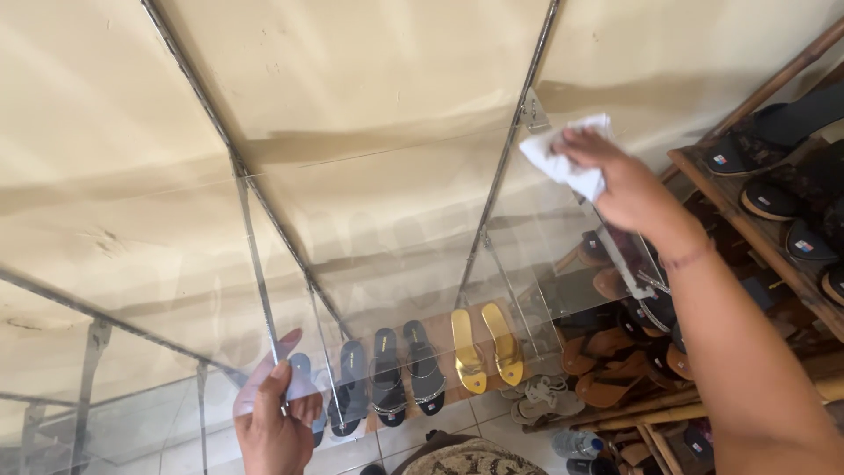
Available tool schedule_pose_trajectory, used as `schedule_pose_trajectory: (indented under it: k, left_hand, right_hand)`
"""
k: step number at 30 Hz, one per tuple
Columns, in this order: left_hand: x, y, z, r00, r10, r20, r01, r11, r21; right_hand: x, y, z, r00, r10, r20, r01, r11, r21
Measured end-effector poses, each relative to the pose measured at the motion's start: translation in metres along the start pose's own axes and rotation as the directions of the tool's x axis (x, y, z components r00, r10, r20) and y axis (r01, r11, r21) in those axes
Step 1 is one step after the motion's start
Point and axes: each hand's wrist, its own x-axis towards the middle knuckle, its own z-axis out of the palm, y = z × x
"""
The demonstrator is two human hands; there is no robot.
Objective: The person cleans the glass panels of a display case by wiping them with a cloth while holding them by hand. They wipe both sides of the glass and the metal support tracks, moving the panels to reach different sections of the unit.
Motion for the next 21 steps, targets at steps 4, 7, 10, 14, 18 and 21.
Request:
schedule_pose_trajectory:
  k: [4, 7, 10, 14, 18, 21]
  left_hand:
    - [0.000, -0.002, 0.001, 0.999, 0.036, 0.003, -0.035, 0.999, -0.027]
    - [-0.002, -0.002, 0.001, 0.999, 0.040, -0.011, -0.040, 0.999, -0.028]
    - [-0.003, -0.003, 0.000, 0.999, 0.046, -0.017, -0.047, 0.999, -0.018]
    - [-0.004, 0.000, 0.001, 0.999, 0.045, -0.023, -0.044, 0.999, 0.011]
    - [-0.004, 0.002, 0.004, 0.999, 0.049, -0.009, -0.049, 0.999, -0.004]
    - [-0.004, 0.005, 0.007, 0.999, 0.040, -0.001, -0.040, 0.999, -0.011]
  right_hand:
    - [0.013, 0.003, 0.004, 0.998, -0.067, 0.013, 0.066, 0.995, 0.071]
    - [-0.020, -0.006, 0.007, 0.975, -0.222, -0.004, 0.220, 0.963, 0.158]
    - [-0.076, -0.017, 0.001, 0.982, -0.173, 0.073, 0.163, 0.978, 0.129]
    - [-0.126, -0.029, -0.011, 0.945, -0.314, 0.094, 0.283, 0.925, 0.255]
    - [-0.126, -0.031, -0.011, 0.959, -0.247, 0.139, 0.199, 0.936, 0.290]
    - [-0.077, -0.022, 0.005, 0.971, -0.232, 0.063, 0.228, 0.972, 0.056]
